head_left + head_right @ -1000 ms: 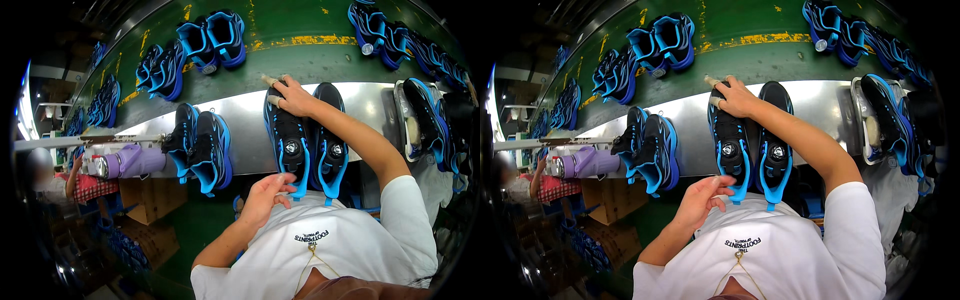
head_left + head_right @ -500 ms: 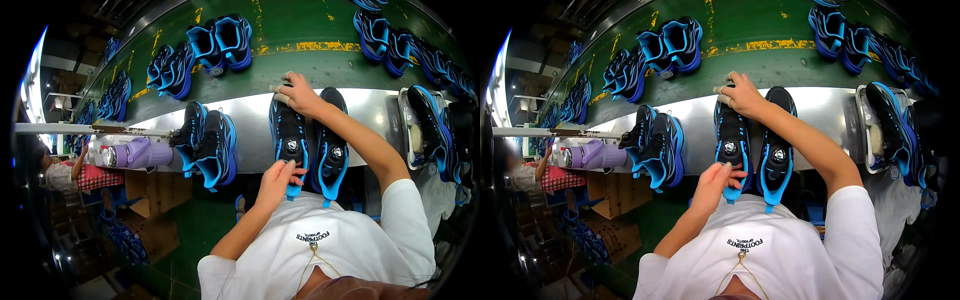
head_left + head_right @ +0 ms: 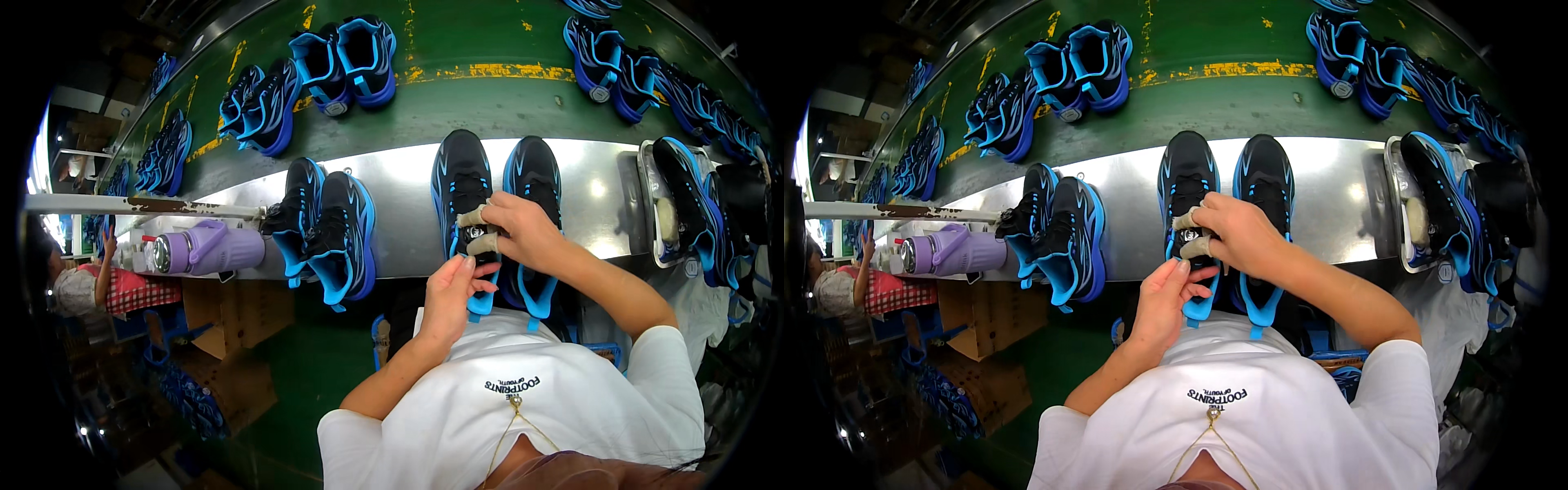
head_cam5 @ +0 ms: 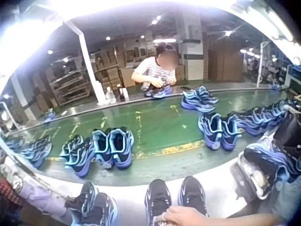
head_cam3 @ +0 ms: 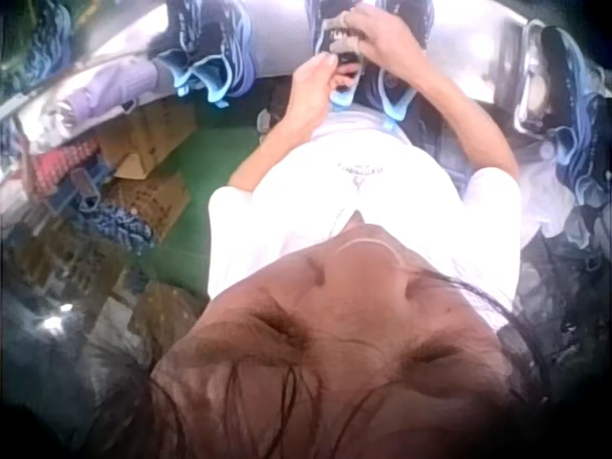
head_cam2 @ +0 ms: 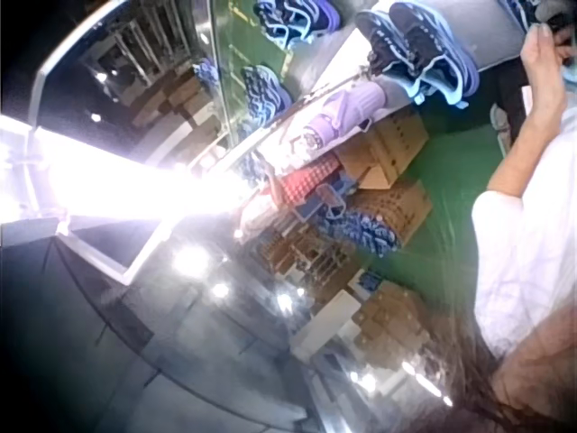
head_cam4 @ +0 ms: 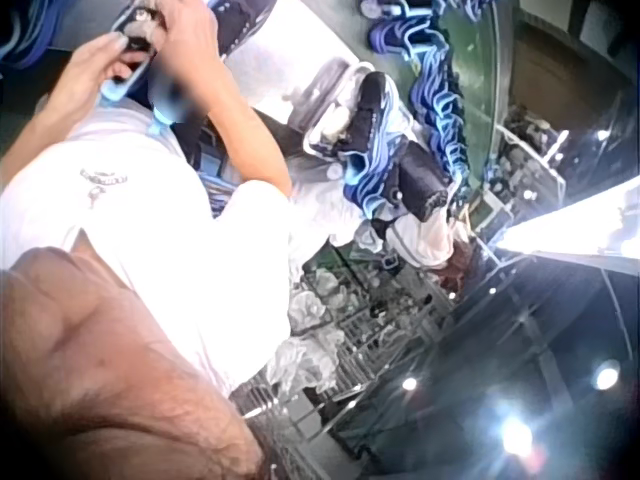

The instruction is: The person polishes blue and black shoes on a production line using a small cylindrical tool, moving finished pairs aside and pulling new ones forward.

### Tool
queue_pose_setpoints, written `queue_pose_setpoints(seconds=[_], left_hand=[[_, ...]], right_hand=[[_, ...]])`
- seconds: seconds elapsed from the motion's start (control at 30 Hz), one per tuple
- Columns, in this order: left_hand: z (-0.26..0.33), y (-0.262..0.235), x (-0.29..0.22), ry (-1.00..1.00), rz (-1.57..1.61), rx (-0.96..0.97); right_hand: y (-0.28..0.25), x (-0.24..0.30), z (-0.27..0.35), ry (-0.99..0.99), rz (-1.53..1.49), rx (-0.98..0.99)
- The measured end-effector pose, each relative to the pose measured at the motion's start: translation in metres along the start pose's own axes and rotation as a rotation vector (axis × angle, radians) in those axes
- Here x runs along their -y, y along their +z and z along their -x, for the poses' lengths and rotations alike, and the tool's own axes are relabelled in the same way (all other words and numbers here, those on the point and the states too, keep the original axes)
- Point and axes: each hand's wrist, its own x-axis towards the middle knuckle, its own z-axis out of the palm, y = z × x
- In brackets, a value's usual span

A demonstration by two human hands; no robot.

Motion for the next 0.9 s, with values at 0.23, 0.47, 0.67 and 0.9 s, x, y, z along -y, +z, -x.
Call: queue_pose_setpoints(seconds=[0.23, 0.47, 0.67, 0.9], left_hand=[[-0.002, 0.005, 0.004, -0.014, -0.042, -0.047], [0.016, -0.010, -0.063, 0.009, -0.702, 0.079], [-0.043, 0.013, -0.075, 0.495, -1.792, 0.066], [-0.066, 0.035, -0.101, 0.197, -1.887, 0.326]], right_hand=[[0.005, 0.004, -0.002, -0.050, -0.074, -0.068], [-0.036, -0.002, 0.004, 0.066, 0.066, -0.126], [0.000, 0.000, 0.012, -0.044, 0.158, -0.031], [0.005, -0.006, 0.013, 0.016, 0.251, -0.053]])
